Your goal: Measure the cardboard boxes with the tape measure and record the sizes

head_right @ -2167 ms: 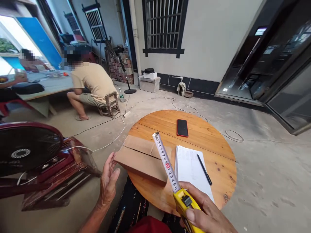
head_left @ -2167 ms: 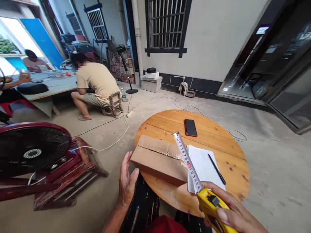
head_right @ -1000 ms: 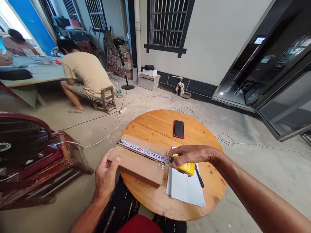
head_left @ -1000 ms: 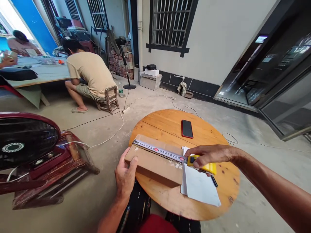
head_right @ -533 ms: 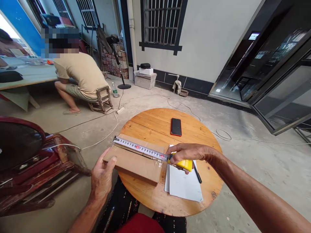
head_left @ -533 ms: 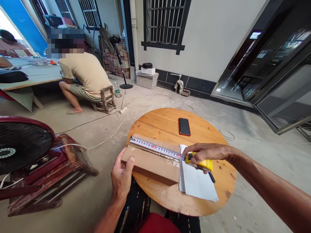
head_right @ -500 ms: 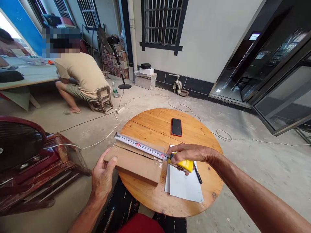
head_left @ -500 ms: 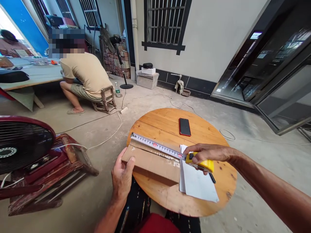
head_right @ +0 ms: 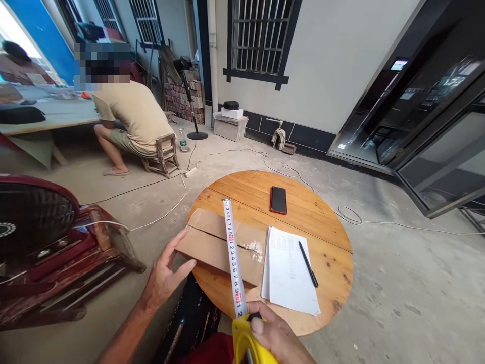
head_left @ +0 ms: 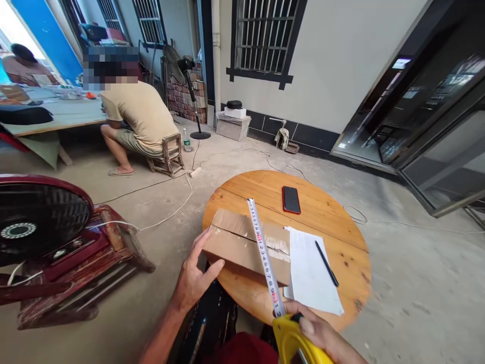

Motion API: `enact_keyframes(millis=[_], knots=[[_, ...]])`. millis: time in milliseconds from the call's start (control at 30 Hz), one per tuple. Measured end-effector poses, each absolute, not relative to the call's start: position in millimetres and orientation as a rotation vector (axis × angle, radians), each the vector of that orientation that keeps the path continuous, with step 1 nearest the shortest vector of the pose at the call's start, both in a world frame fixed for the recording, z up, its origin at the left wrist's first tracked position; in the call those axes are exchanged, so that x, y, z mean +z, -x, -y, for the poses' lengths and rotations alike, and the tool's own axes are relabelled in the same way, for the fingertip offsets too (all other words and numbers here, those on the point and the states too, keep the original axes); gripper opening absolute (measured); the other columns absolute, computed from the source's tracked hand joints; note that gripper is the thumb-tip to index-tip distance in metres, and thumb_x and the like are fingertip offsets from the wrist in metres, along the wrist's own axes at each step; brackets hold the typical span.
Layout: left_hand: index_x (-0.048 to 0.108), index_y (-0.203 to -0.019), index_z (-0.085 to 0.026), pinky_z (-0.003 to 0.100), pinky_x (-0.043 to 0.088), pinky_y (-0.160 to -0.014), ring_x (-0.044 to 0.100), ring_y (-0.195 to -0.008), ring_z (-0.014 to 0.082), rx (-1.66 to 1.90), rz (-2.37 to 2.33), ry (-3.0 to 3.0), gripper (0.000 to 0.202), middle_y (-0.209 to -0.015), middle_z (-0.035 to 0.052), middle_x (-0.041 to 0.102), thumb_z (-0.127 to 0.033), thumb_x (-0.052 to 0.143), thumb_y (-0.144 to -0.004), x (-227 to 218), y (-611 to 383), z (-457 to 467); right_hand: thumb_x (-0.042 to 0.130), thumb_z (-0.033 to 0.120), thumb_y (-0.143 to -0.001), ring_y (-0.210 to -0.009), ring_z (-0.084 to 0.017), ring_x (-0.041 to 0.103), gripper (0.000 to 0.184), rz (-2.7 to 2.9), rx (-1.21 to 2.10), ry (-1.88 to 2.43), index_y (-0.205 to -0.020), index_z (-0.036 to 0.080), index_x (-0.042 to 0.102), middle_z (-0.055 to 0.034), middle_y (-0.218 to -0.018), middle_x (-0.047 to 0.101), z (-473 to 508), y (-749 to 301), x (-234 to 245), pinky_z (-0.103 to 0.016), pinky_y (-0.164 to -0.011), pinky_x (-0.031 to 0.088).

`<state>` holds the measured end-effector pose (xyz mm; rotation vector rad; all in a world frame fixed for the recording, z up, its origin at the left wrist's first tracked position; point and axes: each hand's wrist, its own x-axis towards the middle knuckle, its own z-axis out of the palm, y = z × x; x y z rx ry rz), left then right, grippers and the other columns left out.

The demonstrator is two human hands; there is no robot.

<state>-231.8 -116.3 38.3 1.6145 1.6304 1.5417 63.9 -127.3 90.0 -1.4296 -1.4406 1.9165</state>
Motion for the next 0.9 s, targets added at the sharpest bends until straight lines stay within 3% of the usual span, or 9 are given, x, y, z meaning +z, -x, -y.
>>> enact_keyframes(millis=[233,400,467,600,733,900], knots=[[0.064,-0.119,-0.02,0.038,0.052,-0.097,0.063,-0.113,0.0246,1.871,-2.041,-1.644,0.036,-0.121,0.0106,0.065,-0.032,0.067,-0.086,40,210,111,0.07,0.073,-0.06,-0.076,-0.021,0.064,0.061,1.268,1.885,1.516,-0.087,0.019,0.067,-0.0048,-0.082,0.066,137,-45,92,-0.031,-0.069,0.05],[0.063,-0.121,-0.02,0.037,0.053,-0.097,0.063,-0.113,0.024,1.838,-1.994,-1.701,0.036,-0.12,0.0101,0.064,-0.032,0.065,-0.087,39,209,105,0.068,0.071,-0.07,-0.08,-0.018,0.067,0.063,1.053,2.02,1.331,-0.103,0.018,0.064,-0.0046,-0.088,0.068,146,-30,140,-0.025,-0.071,0.052],[0.063,-0.121,-0.021,0.038,0.052,-0.097,0.063,-0.113,0.0241,1.828,-1.98,-1.687,0.036,-0.12,0.0101,0.064,-0.032,0.065,-0.086,39,212,104,0.066,0.07,-0.074,-0.072,-0.017,0.068,0.061,1.005,2.074,1.382,-0.106,0.018,0.063,-0.0037,-0.082,0.067,147,-29,153,-0.023,-0.061,0.052],[0.064,-0.12,-0.021,0.04,0.051,-0.099,0.062,-0.115,0.025,1.798,-1.978,-1.636,0.036,-0.122,0.0105,0.063,-0.034,0.065,-0.086,38,213,105,0.057,0.074,-0.079,-0.056,-0.018,0.066,0.061,0.925,2.115,1.526,-0.108,0.021,0.064,-0.0044,-0.07,0.067,144,-31,148,-0.021,-0.043,0.045],[0.064,-0.12,-0.022,0.04,0.051,-0.099,0.062,-0.115,0.025,1.782,-1.964,-1.62,0.036,-0.122,0.0102,0.063,-0.034,0.065,-0.086,40,212,106,0.064,0.076,-0.071,-0.054,-0.02,0.066,0.06,0.918,2.121,1.541,-0.097,0.023,0.067,-0.0071,-0.07,0.068,143,-38,134,-0.023,-0.04,0.044],[0.064,-0.12,-0.021,0.038,0.05,-0.099,0.061,-0.116,0.0253,1.786,-1.945,-1.611,0.036,-0.123,0.0098,0.063,-0.033,0.064,-0.086,43,211,108,0.06,0.075,-0.075,-0.058,-0.017,0.066,0.062,0.926,2.151,1.496,-0.1,0.018,0.063,-0.0062,-0.076,0.068,144,-38,142,-0.019,-0.042,0.042]])
